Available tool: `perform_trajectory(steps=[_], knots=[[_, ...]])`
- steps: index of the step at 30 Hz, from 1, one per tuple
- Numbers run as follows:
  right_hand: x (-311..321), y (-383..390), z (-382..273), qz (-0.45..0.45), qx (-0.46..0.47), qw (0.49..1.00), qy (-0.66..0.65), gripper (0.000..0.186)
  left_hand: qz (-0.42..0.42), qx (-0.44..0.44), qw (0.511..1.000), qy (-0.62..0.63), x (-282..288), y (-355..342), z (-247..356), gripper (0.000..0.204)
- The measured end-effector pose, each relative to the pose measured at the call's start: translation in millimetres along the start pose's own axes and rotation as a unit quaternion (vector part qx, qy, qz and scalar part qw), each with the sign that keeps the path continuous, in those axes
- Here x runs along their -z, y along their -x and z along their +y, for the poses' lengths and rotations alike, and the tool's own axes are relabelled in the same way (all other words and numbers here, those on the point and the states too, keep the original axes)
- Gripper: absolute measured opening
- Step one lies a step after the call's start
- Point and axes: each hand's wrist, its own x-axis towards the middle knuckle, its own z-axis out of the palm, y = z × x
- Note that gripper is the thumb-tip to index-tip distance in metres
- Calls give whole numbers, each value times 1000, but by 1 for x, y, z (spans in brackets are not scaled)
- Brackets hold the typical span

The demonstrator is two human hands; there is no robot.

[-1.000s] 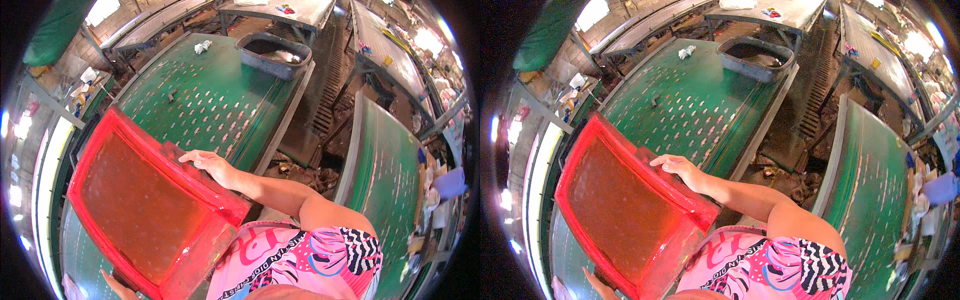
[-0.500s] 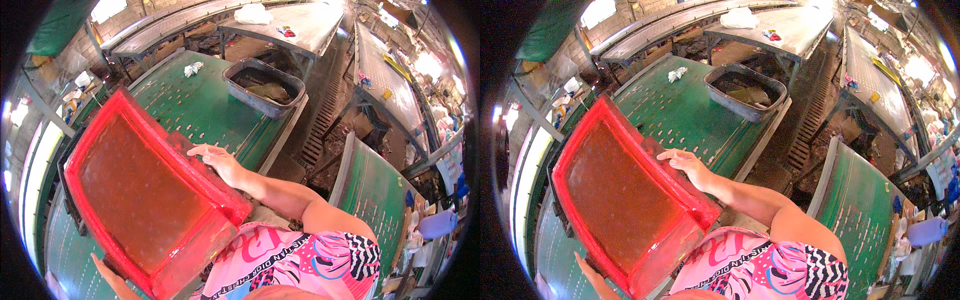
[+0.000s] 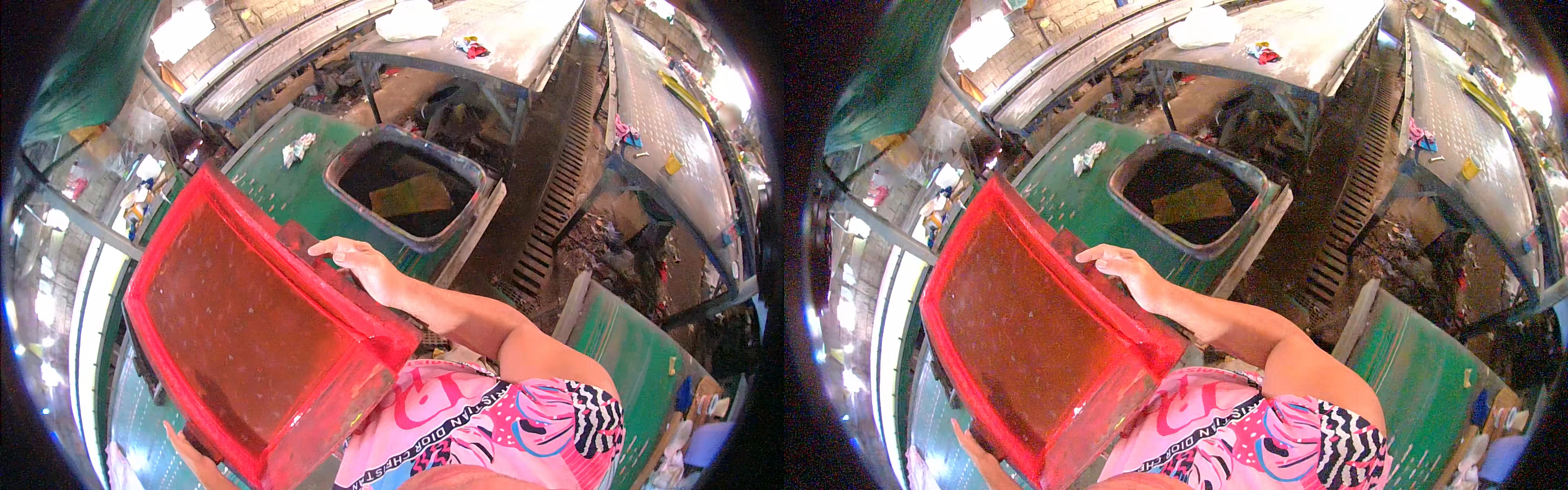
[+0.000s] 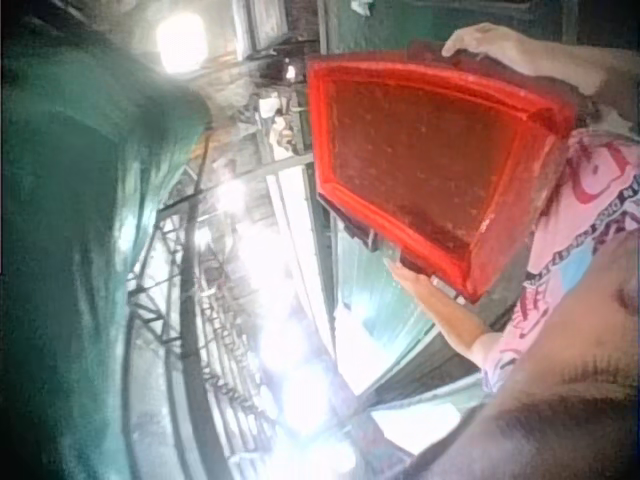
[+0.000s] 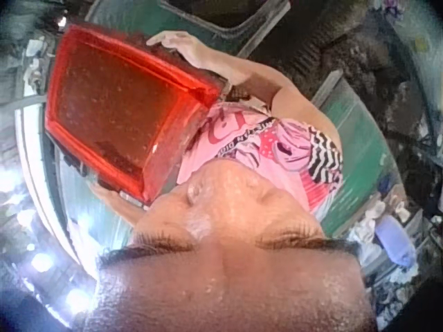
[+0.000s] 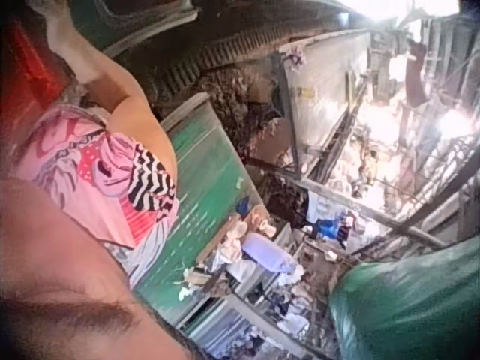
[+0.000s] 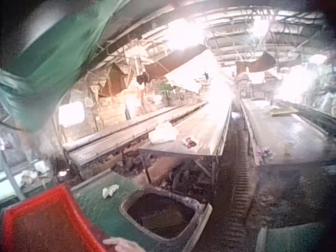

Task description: The person uses a red rectangular screen-printing frame to apply a pattern onto a white textile laid on a green conveyor. They repeatedly pull a squeegee across the frame, lift and reposition the frame, and continue printing along the fabric.

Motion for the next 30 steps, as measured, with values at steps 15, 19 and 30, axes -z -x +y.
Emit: perform_trajectory(steps=[15, 19, 30], knots=[[123, -45, -110, -20, -63, 998, -2, 37, 21, -95, 995, 24, -181, 77, -64, 63], [173, -67, -130, -50, -14, 999, 18, 54, 101, -135, 985, 22, -278, 147, -51, 64], [463, -111, -284, -46, -34, 993, 103, 61, -55, -18, 996, 72, -483, 232, -127, 80]])
